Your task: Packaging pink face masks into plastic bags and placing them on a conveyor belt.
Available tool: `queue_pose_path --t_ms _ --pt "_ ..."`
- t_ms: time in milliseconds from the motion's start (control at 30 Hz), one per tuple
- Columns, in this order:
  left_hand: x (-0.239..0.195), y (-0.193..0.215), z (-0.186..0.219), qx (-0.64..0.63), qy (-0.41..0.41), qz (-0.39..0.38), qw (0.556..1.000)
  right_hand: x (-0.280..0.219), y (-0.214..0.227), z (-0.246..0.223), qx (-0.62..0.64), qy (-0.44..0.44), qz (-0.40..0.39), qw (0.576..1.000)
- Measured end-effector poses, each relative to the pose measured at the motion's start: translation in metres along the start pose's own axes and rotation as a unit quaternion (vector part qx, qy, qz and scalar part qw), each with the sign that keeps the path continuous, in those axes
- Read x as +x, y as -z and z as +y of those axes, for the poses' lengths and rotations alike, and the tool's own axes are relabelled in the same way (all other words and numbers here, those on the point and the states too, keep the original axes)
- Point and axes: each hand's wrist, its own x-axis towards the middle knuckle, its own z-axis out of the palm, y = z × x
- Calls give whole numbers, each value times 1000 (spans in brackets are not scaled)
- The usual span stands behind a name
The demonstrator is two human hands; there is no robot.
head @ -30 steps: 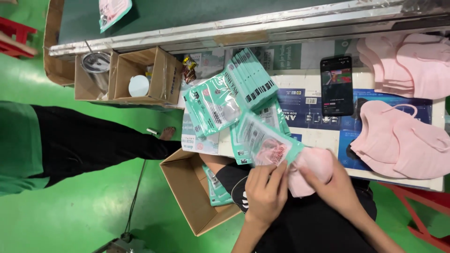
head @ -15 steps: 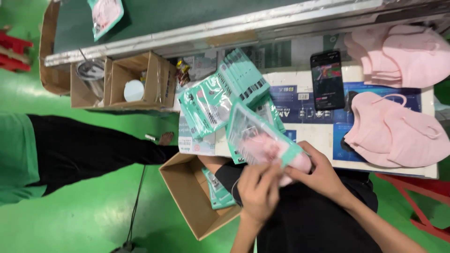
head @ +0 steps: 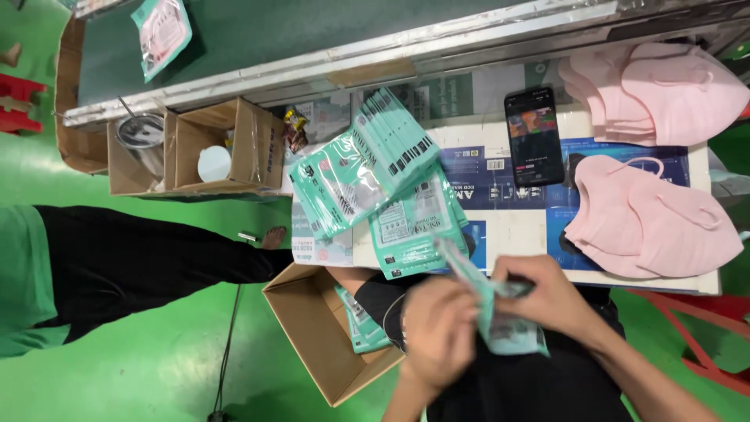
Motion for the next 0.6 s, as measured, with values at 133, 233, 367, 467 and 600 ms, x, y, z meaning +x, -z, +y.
queue_pose_path --t_ms 133,233,367,467,600 --pt "43 27 -10 -72 -4 -86 994 -2 20 -72 -53 77 -90 992" --pt "8 14 -32 -164 84 -101 978 1 17 -84 -122 167 -66 976" --pt "26 19 -11 -148 73 -129 978 -2 4 -52 -19 39 -82 996" --pt "25 19 -10 -116 44 -134 983 -4 -2 -40 14 -50 -76 996" --pt "10 16 -26 -25 94 -51 994 -6 -4 -80 -96 133 45 985"
